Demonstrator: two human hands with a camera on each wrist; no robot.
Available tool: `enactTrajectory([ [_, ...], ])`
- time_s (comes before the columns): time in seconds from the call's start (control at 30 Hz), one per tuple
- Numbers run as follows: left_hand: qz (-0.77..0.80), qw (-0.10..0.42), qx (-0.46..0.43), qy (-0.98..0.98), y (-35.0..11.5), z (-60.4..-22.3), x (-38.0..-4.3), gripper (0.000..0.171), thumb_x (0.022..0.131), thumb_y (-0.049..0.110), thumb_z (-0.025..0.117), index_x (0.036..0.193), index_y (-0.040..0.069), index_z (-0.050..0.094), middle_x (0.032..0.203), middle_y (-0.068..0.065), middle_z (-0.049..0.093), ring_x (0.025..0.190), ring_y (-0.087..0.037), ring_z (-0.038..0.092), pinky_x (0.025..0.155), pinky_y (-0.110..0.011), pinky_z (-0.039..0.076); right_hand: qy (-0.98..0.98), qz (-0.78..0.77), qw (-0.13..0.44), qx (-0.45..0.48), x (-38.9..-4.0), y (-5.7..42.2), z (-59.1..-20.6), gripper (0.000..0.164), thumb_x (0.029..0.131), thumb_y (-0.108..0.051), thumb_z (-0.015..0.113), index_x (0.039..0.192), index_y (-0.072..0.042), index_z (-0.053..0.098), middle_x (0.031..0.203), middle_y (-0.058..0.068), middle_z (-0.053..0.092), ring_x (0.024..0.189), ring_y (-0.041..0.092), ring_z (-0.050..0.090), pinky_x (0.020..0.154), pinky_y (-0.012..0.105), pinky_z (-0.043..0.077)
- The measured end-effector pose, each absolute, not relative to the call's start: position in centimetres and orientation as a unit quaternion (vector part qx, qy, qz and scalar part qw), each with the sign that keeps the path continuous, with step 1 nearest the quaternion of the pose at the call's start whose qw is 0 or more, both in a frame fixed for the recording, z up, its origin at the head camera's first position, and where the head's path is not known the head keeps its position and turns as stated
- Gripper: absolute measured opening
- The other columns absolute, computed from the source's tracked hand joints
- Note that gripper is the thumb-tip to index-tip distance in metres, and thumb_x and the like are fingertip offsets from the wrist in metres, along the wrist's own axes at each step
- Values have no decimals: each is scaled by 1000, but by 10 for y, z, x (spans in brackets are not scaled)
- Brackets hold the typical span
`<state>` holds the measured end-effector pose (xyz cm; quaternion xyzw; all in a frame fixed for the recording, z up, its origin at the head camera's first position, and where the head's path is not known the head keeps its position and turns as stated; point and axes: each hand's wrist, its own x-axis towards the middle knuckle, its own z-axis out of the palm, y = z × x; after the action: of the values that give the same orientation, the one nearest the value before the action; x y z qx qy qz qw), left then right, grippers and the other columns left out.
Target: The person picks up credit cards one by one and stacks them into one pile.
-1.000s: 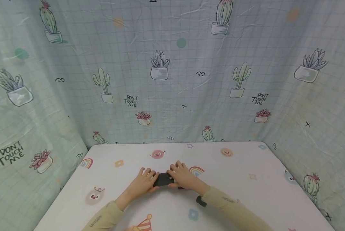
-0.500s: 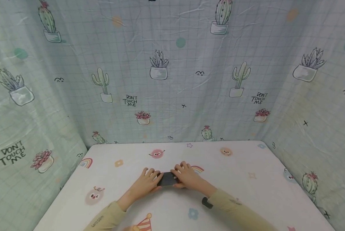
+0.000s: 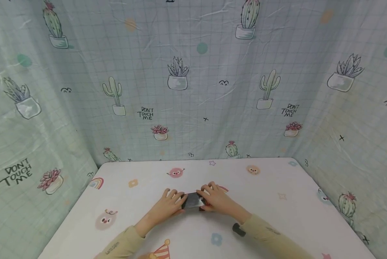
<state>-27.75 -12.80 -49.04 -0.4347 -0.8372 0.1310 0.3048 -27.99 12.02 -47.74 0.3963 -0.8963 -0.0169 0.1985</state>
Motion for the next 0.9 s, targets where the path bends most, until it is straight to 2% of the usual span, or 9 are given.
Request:
enactTrajectory([
  [0.27,122,307,-434,-838,-120,-488,-276,50,80,49,55,119,16,54,111,1,57,93,-18,49,80,-39,39,-881,5,230,413,-276,131,-478,51,74,-38,67,117,-13,55,106,0,53,89,15,42,73,28,42],
  [0.9,118,333,-430,-830,-110,-495,-281,50,78,52,55,116,19,56,101,3,57,90,-18,48,80,-43,38,-884,36,212,415,-274,147,-487,53,73,-32,69,119,-12,54,106,1,53,92,16,43,70,30,39],
])
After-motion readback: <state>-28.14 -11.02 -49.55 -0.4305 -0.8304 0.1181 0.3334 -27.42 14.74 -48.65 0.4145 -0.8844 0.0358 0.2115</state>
